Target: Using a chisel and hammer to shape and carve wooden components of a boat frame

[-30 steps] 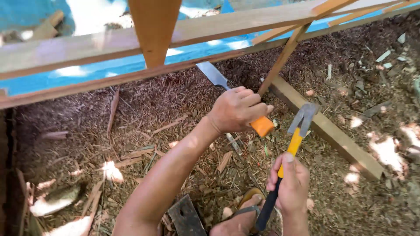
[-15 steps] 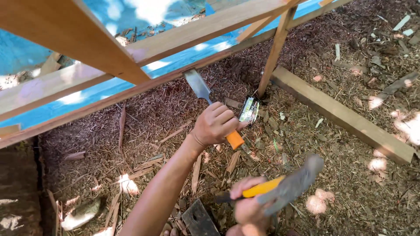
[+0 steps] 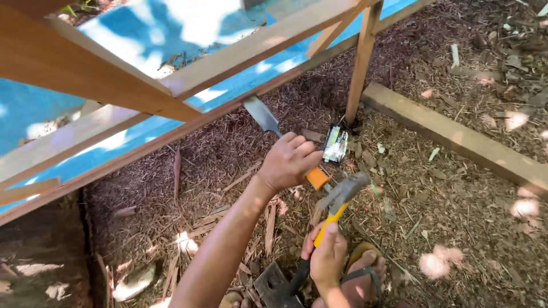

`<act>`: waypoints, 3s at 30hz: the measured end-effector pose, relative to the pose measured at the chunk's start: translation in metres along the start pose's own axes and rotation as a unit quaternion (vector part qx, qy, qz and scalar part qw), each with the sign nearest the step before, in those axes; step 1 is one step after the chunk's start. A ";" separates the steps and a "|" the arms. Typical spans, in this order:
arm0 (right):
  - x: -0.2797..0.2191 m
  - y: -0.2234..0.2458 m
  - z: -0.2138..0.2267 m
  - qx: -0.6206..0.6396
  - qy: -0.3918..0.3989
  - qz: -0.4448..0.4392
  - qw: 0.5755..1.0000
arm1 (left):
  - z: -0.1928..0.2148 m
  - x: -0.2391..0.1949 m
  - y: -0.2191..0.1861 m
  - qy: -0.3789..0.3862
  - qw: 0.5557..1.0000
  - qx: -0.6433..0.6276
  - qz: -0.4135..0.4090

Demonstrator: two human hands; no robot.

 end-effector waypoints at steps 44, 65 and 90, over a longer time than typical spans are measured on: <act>0.006 -0.015 0.012 -0.046 -0.029 -0.015 0.998 | 0.015 -0.001 0.007 -0.047 0.995 -0.076 -0.034; 0.021 -0.048 0.022 -0.043 -0.119 -0.161 0.979 | 0.032 0.047 -0.001 0.237 0.951 -0.088 0.177; -0.012 0.124 -0.222 -0.424 0.146 0.319 0.835 | 0.251 -0.100 -0.013 -0.149 0.743 -0.260 0.598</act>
Point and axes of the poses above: each hand's wrist, its own x-axis towards the middle knuckle, its own z-axis out of the back of the hand, y = z × x, the point moved 5 cm from there along x, towards the middle knuckle, and after that the axes turned 12 degrees about -x, right-handed, at the moved point
